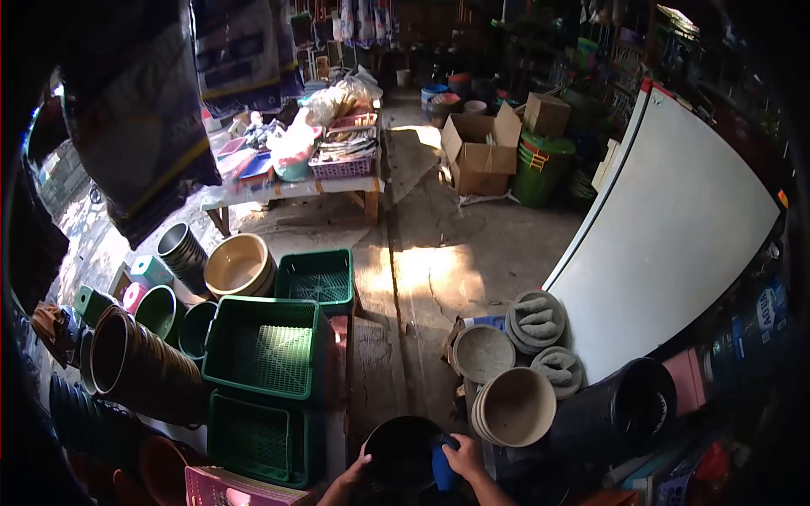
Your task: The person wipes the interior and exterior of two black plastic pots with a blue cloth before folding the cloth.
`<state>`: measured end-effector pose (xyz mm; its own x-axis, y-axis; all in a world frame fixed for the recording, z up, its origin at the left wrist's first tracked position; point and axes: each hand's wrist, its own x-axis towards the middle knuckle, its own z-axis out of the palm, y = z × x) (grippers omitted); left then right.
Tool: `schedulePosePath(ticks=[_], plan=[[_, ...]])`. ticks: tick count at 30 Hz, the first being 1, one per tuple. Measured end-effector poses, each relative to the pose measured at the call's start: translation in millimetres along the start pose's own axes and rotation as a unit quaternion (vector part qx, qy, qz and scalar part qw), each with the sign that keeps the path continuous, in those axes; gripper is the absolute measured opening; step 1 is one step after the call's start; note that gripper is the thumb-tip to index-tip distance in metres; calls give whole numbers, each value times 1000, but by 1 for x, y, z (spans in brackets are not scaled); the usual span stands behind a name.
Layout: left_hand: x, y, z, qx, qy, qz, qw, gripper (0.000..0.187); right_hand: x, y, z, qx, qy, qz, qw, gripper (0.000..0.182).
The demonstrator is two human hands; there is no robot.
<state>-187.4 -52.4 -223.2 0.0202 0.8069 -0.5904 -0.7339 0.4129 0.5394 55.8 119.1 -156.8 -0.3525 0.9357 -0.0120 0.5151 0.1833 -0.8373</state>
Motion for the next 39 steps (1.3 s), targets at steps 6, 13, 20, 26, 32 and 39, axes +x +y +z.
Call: schedulePosePath(ticks=[6,13,20,26,32,39], plan=[[-5,28,52,2,-38,147,988,84,5,-46,-44,41,-49,149,987,43],[-20,52,105,45,38,288,956,99,-2,-109,-83,220,79,13,972,29],[-9,52,133,147,3,351,925,107,-5,-127,-9,164,-104,-94,976,46],[-19,66,134,174,6,380,908,110,17,-78,23,-74,-298,-179,935,48],[-43,81,149,256,72,382,885,114,27,-105,-20,-363,-307,-237,847,27],[-19,87,146,200,34,365,909,117,54,-73,28,-124,-354,-245,894,25]])
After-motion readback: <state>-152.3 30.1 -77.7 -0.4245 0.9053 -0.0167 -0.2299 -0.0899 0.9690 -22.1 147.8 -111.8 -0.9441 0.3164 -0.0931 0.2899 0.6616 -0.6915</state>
